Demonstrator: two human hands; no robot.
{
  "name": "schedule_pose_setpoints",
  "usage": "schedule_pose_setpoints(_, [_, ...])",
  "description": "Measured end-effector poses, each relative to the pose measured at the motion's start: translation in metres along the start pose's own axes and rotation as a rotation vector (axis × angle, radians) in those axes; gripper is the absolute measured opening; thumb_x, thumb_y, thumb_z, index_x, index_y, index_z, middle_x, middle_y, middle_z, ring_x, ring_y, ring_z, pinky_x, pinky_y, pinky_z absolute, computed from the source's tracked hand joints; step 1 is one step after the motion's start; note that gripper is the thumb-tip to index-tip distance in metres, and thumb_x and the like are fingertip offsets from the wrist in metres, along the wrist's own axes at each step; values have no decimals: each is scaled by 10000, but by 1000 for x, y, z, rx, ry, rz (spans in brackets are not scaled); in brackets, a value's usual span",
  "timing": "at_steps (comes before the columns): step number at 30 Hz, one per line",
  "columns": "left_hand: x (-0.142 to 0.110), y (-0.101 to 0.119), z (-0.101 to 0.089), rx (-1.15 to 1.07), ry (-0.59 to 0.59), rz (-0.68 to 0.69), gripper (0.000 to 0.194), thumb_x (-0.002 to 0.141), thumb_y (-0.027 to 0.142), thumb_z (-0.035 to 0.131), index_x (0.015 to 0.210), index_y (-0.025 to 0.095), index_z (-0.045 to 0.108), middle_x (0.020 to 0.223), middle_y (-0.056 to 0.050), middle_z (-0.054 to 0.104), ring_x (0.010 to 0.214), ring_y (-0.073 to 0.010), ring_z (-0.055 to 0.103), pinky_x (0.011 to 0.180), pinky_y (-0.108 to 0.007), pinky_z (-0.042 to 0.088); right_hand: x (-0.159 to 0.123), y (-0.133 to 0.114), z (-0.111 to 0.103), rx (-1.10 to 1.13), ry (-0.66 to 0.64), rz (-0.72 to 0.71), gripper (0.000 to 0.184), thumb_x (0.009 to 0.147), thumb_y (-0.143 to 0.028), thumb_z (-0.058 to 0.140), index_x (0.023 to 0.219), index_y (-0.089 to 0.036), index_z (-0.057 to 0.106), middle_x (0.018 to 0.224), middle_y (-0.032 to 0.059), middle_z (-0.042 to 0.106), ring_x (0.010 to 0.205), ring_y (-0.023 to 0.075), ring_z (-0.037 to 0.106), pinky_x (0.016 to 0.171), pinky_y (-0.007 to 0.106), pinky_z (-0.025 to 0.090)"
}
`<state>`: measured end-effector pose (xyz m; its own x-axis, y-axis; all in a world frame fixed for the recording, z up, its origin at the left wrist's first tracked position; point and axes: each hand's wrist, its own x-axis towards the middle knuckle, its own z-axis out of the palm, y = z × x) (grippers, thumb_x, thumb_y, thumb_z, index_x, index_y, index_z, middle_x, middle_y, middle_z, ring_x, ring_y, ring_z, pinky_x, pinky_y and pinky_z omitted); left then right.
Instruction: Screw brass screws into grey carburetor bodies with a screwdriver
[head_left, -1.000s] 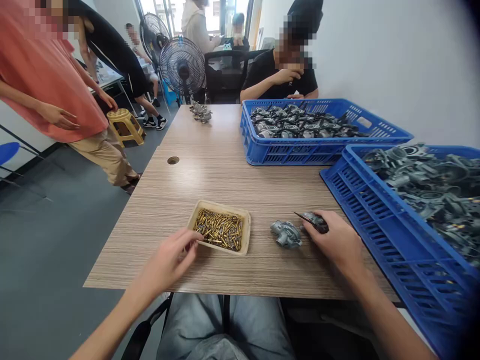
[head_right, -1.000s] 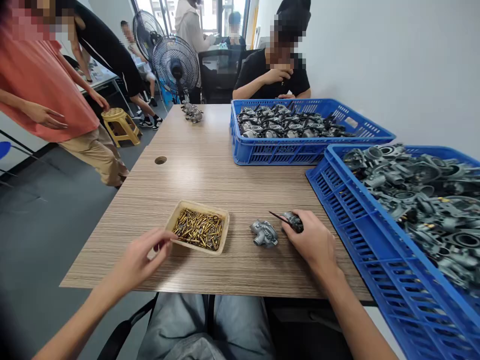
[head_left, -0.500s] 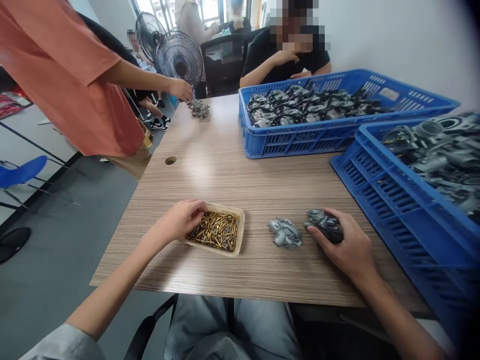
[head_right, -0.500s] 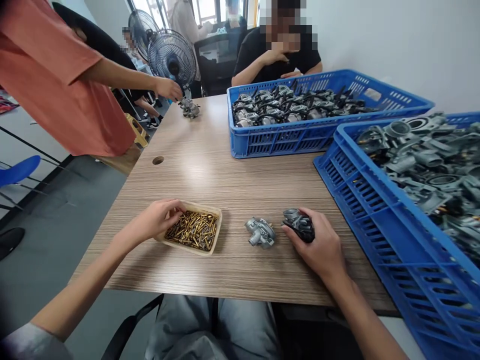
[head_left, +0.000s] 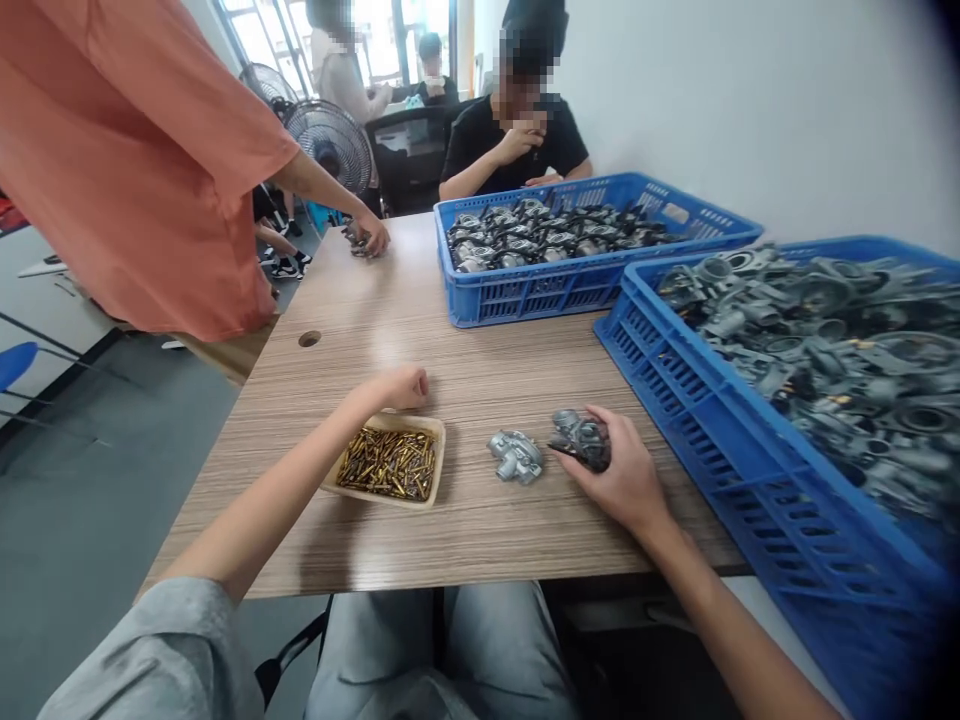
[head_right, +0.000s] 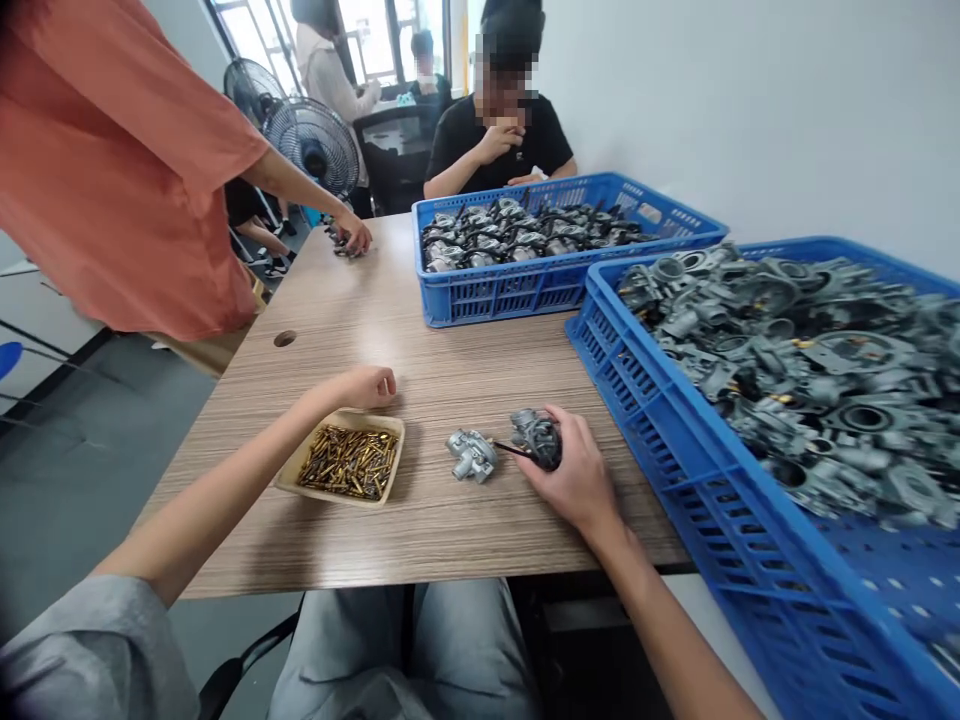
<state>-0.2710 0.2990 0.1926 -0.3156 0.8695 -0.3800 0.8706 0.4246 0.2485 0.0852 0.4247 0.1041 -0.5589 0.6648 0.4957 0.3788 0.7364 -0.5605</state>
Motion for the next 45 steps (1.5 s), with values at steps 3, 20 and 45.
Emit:
schedule_pose_setpoints(3, [10, 7, 3, 48, -35, -7, 207, 740, 172, 637, 925, 158, 728, 801, -29, 731, 709, -152, 610, 650, -244, 387, -3, -2, -4, 31, -5, 23, 644, 843, -415, 776, 1405, -203, 544, 1242, 160, 654, 1102, 346, 669, 982, 495, 569])
schedule_pose_setpoints(20, [-91, 5, -7, -51, 191, 188, 192, 945, 251, 512, 1002, 174, 679, 899, -50, 729, 763, -162, 640, 722, -272, 446, -1, -1, -6, 170, 3, 47, 482, 881, -404, 746, 1302, -213, 610, 1190, 132, 684, 1021, 310, 685, 881, 444, 594])
schedule_pose_setpoints(45, [-111, 27, 58, 29, 287, 137, 99, 1014, 239, 500, 1053, 234, 592, 1069, -44, 752, 968, -238, 726, 794, -319, 504, -6, -6, -4, 193, -6, -91, 569, 844, -300, 809, 1370, -241, 601, 1266, 101, 707, 1193, 302, 691, 1043, 461, 583])
